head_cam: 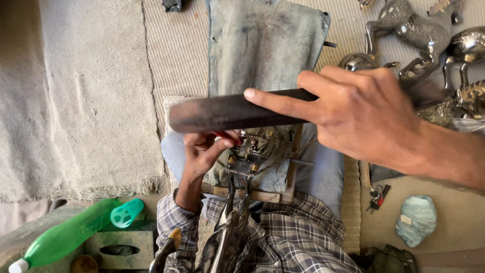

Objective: The person uses a hammer and a small metal punch to engrave patterns on a silver-colored metal vessel. They repeatedly tap the punch against the surface, repositioning it to create a decorative design.

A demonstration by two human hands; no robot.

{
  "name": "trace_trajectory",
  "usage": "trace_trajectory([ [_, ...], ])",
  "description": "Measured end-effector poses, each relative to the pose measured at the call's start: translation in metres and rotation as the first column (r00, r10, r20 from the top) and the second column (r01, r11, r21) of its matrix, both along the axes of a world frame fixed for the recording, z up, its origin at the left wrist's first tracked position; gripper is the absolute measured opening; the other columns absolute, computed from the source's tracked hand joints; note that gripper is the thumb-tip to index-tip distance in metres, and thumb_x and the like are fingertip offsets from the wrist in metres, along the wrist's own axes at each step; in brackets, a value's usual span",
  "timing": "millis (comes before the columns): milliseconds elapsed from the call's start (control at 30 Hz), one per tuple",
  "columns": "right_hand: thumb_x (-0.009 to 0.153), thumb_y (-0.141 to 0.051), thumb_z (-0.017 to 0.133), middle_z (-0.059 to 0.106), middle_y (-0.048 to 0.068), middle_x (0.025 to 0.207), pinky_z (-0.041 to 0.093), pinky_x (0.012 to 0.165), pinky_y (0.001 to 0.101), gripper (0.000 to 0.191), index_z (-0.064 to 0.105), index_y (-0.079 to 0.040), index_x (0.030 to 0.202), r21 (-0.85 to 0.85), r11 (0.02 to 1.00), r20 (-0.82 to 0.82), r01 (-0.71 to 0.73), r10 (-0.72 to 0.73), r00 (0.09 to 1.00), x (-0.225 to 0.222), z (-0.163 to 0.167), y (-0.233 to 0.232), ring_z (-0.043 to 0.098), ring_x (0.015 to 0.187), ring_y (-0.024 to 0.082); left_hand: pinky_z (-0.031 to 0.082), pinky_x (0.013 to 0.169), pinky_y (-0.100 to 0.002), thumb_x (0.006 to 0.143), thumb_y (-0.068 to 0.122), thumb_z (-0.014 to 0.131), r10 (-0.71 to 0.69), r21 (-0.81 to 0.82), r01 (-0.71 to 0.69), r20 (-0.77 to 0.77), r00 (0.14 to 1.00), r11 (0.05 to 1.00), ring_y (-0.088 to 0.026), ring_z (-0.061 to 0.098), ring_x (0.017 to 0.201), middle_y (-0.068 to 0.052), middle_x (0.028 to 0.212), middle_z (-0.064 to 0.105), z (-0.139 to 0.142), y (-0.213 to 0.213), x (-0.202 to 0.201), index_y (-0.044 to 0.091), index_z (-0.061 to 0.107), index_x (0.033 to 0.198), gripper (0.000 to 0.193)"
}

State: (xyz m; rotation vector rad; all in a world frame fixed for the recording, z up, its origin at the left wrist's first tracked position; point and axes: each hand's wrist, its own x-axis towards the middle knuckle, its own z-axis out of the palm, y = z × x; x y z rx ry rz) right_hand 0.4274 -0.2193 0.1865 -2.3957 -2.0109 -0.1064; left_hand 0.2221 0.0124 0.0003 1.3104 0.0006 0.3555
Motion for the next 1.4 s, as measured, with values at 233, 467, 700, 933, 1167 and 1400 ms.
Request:
trace_trajectory([
  [233,0.091,0.000,0.071,0.072,0.015,0.115,0.062,0.073,0.0327,0.072,0.045,-0.006,0.157,0.445,0.759,-0.618,0.475,-0.123,0.776,-0.034,-0.108,-0.082,0.073,0.088,0.020,0.069,0.097,-0.039,0.101,-0.004,0.071,0.017,0.152,-0.020,0.020,1.000,0.988,-0.024,0.074,0.116,-0.015,0.125,0.070,0.072,-0.034,0.023,0.007,0.056,0.133,0.037],
  [467,0.092,-0.012,0.084,0.070,0.006,0.090,0.054,0.074,0.0284,0.029,0.061,-0.002,0.107,0.171,0.320,-0.930,0.932,-0.260,0.260,-0.140,-0.237,-0.160,0.066,0.079,0.014,0.068,0.079,-0.025,0.094,-0.003,0.075,-0.108,0.594,0.163,-0.127,0.986,0.788,-0.015,0.078,0.099,-0.010,0.122,0.075,0.106,-0.083,0.056,0.006,0.062,0.128,0.037],
  [700,0.093,-0.017,0.082,0.066,0.003,0.089,0.052,0.069,0.0242,0.043,0.055,0.000,0.122,0.008,0.264,-0.973,0.965,-0.220,0.068,-0.176,-0.220,-0.190,0.061,0.077,0.009,0.063,0.066,-0.031,0.095,0.007,0.078,-0.111,0.901,0.155,-0.120,0.987,0.406,-0.012,0.075,0.078,0.000,0.099,0.078,0.106,-0.101,0.064,0.013,0.065,0.132,0.040],
  [933,0.092,-0.019,0.083,0.069,0.007,0.090,0.055,0.072,0.0289,0.066,0.051,0.004,0.144,0.141,0.329,-0.914,0.934,-0.320,0.251,-0.161,-0.176,-0.192,0.069,0.078,0.013,0.065,0.065,-0.029,0.093,0.009,0.080,-0.165,0.856,0.278,-0.227,0.960,0.437,-0.015,0.079,0.080,-0.002,0.110,0.078,0.106,-0.102,0.070,0.014,0.063,0.133,0.044],
  [1167,0.091,-0.014,0.086,0.073,0.021,0.113,0.059,0.080,0.0348,0.076,0.045,0.003,0.153,0.277,0.437,-0.791,0.856,-0.401,0.461,-0.143,-0.164,-0.189,0.074,0.097,0.022,0.065,0.066,-0.031,0.088,0.003,0.081,-0.218,0.835,0.345,-0.274,0.937,0.428,-0.018,0.080,0.082,-0.006,0.122,0.076,0.112,-0.101,0.076,0.012,0.062,0.131,0.047],
  [1400,0.102,-0.007,0.079,0.066,0.010,0.111,0.060,0.085,0.0256,0.077,0.028,0.001,0.159,0.353,0.261,-0.921,0.898,-0.071,0.383,-0.139,-0.152,-0.185,0.069,0.091,0.013,0.064,0.065,-0.032,0.089,0.002,0.080,-0.207,0.823,0.368,-0.306,0.929,0.433,-0.017,0.080,0.080,-0.004,0.120,0.077,0.113,-0.100,0.077,0.010,0.063,0.131,0.046],
])
